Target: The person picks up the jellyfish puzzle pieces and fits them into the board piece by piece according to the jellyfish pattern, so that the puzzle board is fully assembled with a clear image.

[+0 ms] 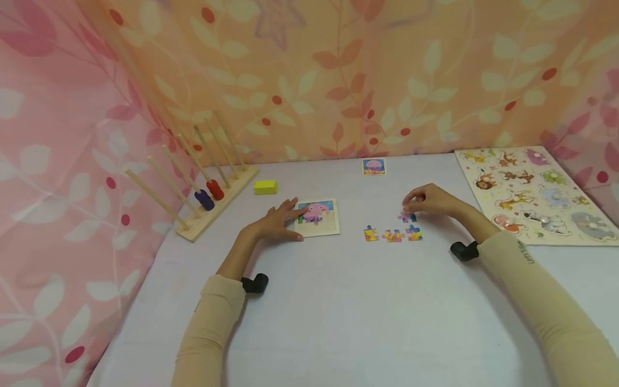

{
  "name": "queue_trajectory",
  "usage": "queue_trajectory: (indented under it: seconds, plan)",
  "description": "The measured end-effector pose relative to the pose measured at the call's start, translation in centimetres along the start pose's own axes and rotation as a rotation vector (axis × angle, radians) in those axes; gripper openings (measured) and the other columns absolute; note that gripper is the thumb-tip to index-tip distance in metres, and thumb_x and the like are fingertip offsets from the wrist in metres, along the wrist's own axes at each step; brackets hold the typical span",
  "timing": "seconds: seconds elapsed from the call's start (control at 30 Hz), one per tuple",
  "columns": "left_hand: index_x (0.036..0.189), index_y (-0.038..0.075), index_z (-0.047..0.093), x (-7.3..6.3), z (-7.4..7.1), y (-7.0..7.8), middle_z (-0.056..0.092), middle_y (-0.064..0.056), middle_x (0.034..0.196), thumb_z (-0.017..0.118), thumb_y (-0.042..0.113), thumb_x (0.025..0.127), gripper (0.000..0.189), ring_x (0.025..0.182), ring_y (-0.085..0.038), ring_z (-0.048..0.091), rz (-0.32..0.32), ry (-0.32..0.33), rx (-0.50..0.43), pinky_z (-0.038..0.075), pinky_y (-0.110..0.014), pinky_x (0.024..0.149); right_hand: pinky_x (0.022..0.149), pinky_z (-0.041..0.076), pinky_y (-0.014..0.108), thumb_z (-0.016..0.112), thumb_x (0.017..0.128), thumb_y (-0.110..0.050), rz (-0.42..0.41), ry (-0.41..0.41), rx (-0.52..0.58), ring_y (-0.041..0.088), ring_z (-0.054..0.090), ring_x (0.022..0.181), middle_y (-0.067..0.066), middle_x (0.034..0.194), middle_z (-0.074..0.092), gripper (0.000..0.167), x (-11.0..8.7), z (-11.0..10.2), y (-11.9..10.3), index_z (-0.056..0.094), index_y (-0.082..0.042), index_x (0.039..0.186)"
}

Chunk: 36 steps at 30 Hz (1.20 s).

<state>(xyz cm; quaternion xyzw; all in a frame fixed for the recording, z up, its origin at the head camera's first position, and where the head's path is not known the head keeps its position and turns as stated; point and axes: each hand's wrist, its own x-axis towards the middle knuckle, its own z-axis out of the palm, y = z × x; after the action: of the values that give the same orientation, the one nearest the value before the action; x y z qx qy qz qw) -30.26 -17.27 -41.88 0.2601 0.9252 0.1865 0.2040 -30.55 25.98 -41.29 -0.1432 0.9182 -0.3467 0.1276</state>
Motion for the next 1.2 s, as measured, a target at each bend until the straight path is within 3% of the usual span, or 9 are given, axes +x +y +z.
queue_trajectory:
  seconds: [0.27,0.43,0.83,1.0,1.2]
  plan:
    - [0.145,0.031,0.024,0.0,-0.1,0.2,-0.002,-0.003,0.157,0.070,0.048,0.075,0.086,0.144,-0.026,-0.008,-0.010,-0.008,-0.012,-0.005,-0.055,0.113,0.061,0.029,0.025,0.074,0.076,-0.024,-0.090,-0.101,-0.136,0.012,0.037,0.066,0.001,0.068,0.039,0.033,-0.6,-0.4,-0.2,0.062,-0.003,0.100]
    - [0.145,0.031,0.023,0.0,-0.2,0.2,-0.002,-0.003,0.157,0.069,0.049,0.076,0.086,0.144,-0.026,-0.008,-0.009,-0.008,-0.004,-0.004,-0.054,0.113,0.061,0.030,0.026,0.075,0.074,-0.022,-0.085,-0.127,-0.160,0.011,0.037,0.065,0.001,0.069,0.039,0.037,-1.1,-0.8,-0.4,0.060,-0.004,0.102]
    - [0.145,0.032,0.023,-0.1,0.1,-0.1,-0.002,-0.003,0.157,0.069,0.050,0.075,0.086,0.144,-0.026,-0.008,0.004,-0.008,-0.001,-0.005,-0.055,0.112,0.058,0.030,0.025,0.073,0.072,-0.015,-0.151,-0.096,-0.272,0.010,0.037,0.060,-0.002,0.063,0.040,0.023,-0.9,0.0,-0.3,0.062,-0.006,0.090]
    - [0.145,0.032,0.024,-0.3,0.0,-0.1,-0.001,-0.004,0.157,0.069,0.049,0.075,0.085,0.144,-0.026,-0.007,-0.004,-0.004,-0.009,-0.005,-0.055,0.113,0.056,0.030,0.024,0.071,0.077,-0.021,-0.176,-0.144,-0.186,0.010,0.037,0.059,-0.003,0.062,0.037,0.021,0.4,0.7,-2.9,0.064,-0.008,0.092]
    - [0.145,0.033,0.024,-0.1,0.0,-0.2,-0.001,-0.003,0.157,0.068,0.050,0.076,0.084,0.144,-0.025,-0.007,0.003,-0.001,0.007,-0.004,-0.054,0.113,0.053,0.027,0.024,0.067,0.079,-0.020,-0.301,-0.176,-0.148,0.009,0.031,0.056,-0.003,0.061,0.033,0.020,2.9,3.2,-7.3,0.064,-0.007,0.094]
